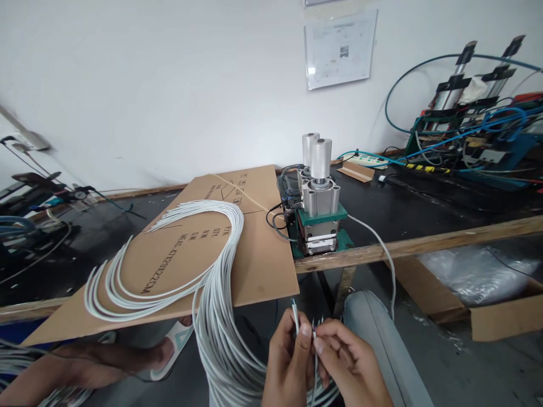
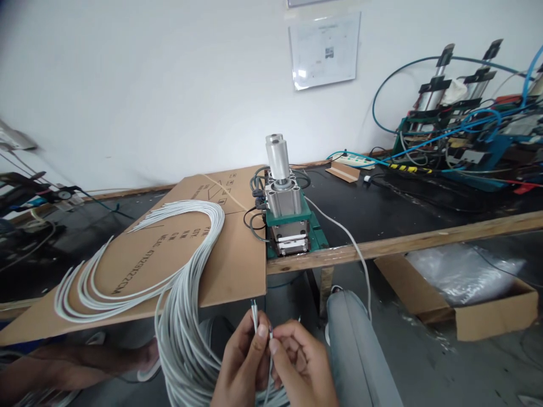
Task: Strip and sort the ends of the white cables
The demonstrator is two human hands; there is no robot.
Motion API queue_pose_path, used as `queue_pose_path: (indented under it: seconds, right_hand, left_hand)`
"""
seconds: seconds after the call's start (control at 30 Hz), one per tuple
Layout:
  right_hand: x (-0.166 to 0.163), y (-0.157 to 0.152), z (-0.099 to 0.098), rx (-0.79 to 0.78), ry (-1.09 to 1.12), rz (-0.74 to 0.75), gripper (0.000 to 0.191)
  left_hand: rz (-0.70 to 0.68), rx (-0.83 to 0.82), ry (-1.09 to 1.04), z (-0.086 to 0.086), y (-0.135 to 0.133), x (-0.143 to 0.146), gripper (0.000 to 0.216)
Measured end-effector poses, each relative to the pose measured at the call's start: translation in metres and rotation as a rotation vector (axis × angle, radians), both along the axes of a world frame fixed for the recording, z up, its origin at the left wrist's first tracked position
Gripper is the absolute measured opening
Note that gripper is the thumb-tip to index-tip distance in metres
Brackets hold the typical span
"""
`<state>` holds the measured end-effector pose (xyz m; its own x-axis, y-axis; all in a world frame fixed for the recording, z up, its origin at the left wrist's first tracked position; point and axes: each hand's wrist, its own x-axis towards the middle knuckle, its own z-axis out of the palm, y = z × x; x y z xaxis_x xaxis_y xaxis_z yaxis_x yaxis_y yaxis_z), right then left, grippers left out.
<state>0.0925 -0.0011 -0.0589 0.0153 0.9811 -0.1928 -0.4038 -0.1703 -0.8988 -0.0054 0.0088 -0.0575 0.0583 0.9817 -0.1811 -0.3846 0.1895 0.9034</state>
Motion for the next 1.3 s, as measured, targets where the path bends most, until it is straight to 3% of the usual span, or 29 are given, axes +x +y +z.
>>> queue_pose_path:
  seconds: [0.53,0.8,1.2,1.3]
  right_hand:
    - [-0.002,0.002,-0.002,-0.01,0.092,0.001,0.046]
    - [0.004,0.001,-0.002,0.04,0.004,0.052,0.047]
    - [0.002,0.004,-0.004,0.027,0.09,-0.038,0.044]
    - [0.004,0.009,0.0,0.021,0.092,-0.086,0.044]
  left_hand:
    - [0.046,-0.034,0.012,0.001,-0.001,0.001,0.053]
    - [-0.011,-0.014,0.02,0.016,0.004,-0.005,0.051]
    - [-0.038,0.005,0.022,0.012,0.005,-0.002,0.047]
    - [0.051,0.081,0.141,0.011,0.001,-0.005,0.045]
